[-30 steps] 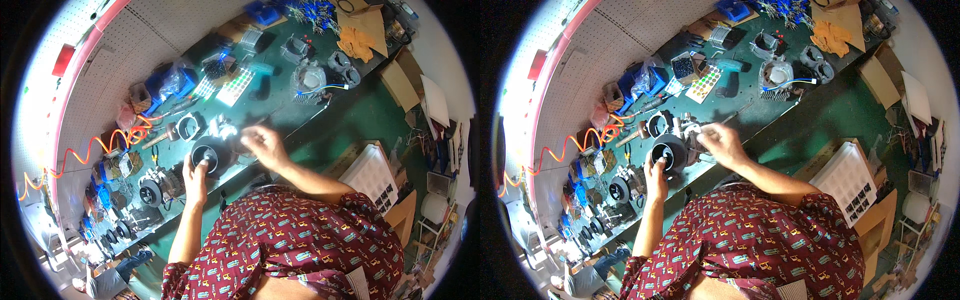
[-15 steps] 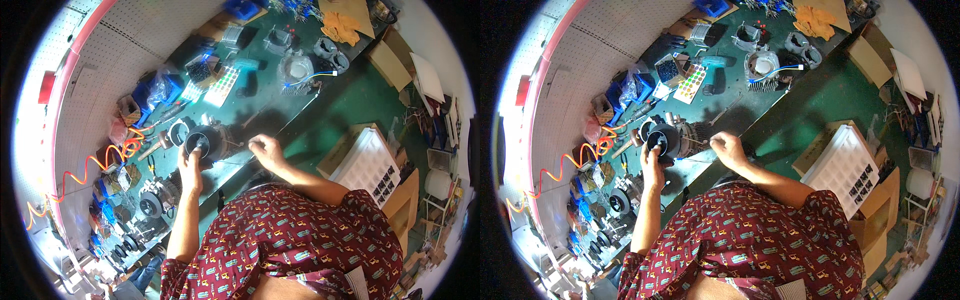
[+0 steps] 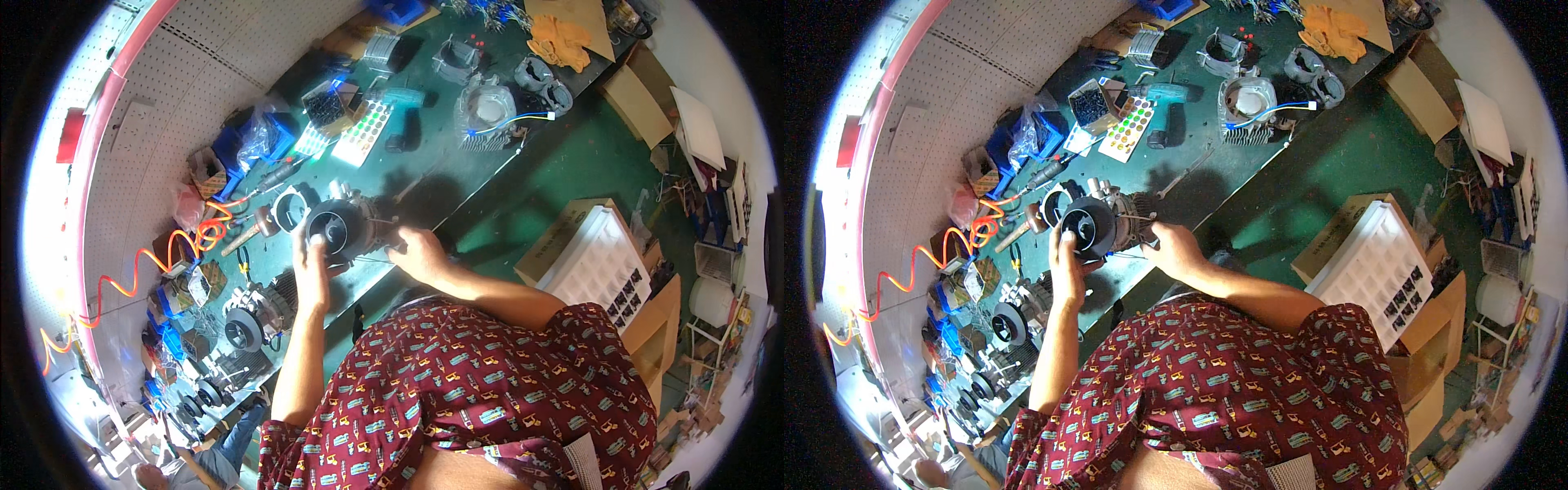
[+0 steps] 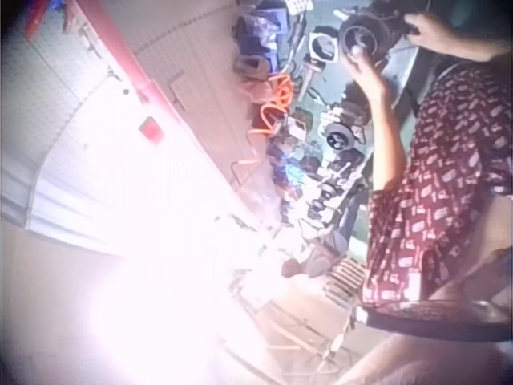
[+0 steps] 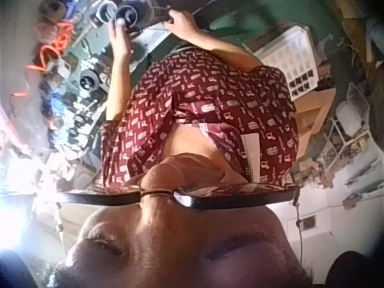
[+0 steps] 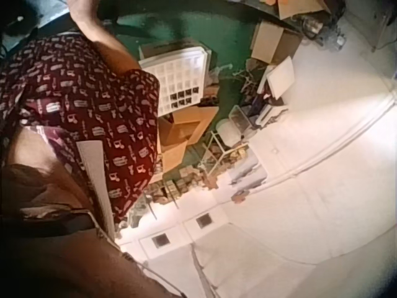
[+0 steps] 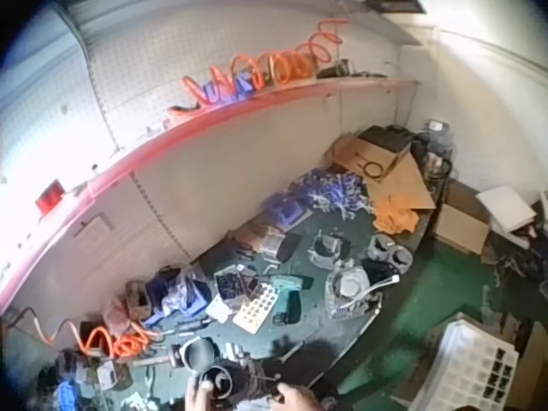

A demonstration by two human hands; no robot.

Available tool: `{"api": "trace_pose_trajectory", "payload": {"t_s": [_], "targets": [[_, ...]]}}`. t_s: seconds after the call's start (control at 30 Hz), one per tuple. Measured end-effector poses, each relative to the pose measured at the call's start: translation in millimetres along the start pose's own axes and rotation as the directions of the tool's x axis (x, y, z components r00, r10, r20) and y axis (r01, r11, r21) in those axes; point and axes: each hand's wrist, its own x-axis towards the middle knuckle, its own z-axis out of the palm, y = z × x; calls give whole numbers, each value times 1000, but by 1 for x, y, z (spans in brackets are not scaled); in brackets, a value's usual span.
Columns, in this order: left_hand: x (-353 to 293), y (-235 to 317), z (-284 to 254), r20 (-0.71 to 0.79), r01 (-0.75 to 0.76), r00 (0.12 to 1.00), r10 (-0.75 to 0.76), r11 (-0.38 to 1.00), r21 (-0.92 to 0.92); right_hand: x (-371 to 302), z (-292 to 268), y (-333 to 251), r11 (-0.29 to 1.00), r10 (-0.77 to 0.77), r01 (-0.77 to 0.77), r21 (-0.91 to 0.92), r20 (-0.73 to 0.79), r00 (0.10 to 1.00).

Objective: The person assembles small electronic components on a workbench. They use a cordless drill to fasten parts onto circular housings, repeatedly pick up and place components, and organize items on the table.

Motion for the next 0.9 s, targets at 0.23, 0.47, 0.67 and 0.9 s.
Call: {"api": "trace_pose_trajectory", "payload": {"t_s": [0.23, 0.47, 0.67, 0.9], "targets": [[15, -62, -46, 242, -363, 931, 273, 636, 681, 3, 16, -1, 992, -119, 116, -58, -53, 991], [21, -63, -40, 248, -283, 959, 137, 474, 834, 11, 18, 2, 979, -145, 143, -146, -3, 989], [18, -86, -50, 240, -333, 929, 280, 354, 874, 14, 26, 6, 972, -112, 134, -193, 124, 986], [11, -94, -41, 233, -397, 892, 386, 425, 814, 17, 26, 15, 956, -155, 182, -230, 131, 979]]}}
